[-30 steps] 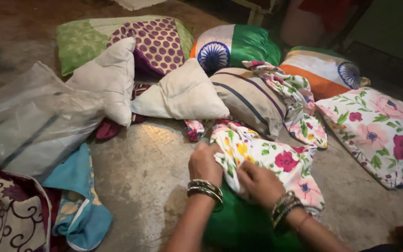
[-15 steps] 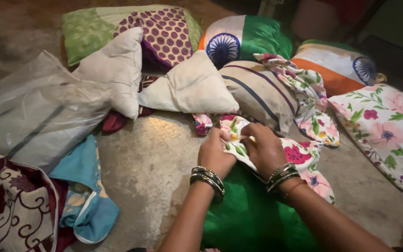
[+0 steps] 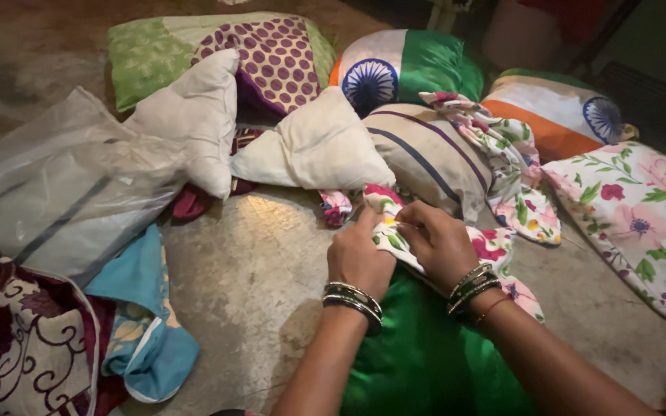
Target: The person organizes pillows on the floor and places covers onto them by hand.
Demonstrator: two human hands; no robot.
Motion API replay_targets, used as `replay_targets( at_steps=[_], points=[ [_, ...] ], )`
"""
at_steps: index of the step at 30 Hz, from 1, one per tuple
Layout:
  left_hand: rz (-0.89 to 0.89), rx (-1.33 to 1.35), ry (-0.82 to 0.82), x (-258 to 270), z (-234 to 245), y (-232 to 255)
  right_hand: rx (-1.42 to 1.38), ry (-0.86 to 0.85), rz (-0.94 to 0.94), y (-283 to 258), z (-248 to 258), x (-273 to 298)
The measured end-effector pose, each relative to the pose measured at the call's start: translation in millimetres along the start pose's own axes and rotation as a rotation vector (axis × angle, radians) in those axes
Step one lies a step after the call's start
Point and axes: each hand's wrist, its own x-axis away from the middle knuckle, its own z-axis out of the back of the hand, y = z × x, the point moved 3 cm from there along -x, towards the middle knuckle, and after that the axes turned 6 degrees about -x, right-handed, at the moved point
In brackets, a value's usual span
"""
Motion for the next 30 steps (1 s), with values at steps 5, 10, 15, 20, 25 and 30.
replay_targets(
  at_steps=[5, 10, 15, 20, 25, 30],
  points=[
    [-0.03, 0.019, -0.205, -14.6, -0.6, -22.3, -0.011, -0.102, -0.253, 10.7, 1.1, 2.5],
    [-0.02, 0.089, -0.206, -14.2, -7.6, -39.6, -0.105, -0.27, -0.112, 26.1, -11.2, 9.3],
    [-0.182, 0.084, -0.225, -11.9, -5.8, -28.6, -0.662, -0.317, -0.291, 47.4, -19.8, 33.4],
    [-0.019, -0.02, -0.099, -7.8, 7.1, -24.1, -0.357, -0.264, -0.306, 41.3, -14.4, 34.8],
    [-0.181, -0.058, 0.152, -3.7, 13.0, -17.9, -0.144, -0.057, -0.029, 28.1, -3.7, 29.3],
    [-0.072, -0.062, 0.031, -8.9, 14.3, -11.9, 0.09, -0.003, -0.017, 44.0, 13.2, 31.1]
  ],
)
